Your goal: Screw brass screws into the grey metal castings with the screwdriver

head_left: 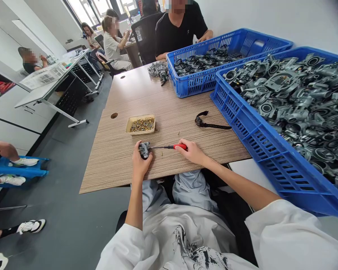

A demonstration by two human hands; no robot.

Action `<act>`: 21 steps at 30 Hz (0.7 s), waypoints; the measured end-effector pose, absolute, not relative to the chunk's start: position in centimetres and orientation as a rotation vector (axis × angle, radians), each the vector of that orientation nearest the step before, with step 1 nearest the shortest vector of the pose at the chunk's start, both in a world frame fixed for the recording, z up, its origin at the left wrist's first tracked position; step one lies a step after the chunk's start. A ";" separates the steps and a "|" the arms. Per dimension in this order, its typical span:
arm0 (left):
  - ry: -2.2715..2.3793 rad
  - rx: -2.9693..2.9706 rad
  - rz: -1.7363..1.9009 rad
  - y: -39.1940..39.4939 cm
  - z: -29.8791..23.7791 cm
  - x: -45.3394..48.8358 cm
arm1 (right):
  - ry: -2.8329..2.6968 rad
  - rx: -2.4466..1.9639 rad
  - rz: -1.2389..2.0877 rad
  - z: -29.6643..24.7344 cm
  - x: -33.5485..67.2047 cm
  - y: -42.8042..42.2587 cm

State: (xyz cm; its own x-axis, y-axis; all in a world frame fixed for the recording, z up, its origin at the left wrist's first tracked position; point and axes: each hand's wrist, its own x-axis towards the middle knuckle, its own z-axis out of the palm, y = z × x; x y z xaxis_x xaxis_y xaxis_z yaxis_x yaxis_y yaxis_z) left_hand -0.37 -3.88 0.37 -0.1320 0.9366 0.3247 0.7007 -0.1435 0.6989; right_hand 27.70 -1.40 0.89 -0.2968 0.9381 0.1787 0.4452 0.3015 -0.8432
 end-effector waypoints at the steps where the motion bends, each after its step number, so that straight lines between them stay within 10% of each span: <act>1: 1.834 1.847 1.149 -3.9 0.4 -0.4 | -1.876 -1.232 0.904 0.9 27.7 -1.4; 21: 1.827 1.860 1.165 -3.8 0.3 -0.4 | -1.862 -1.240 0.917 0.9 27.7 -1.4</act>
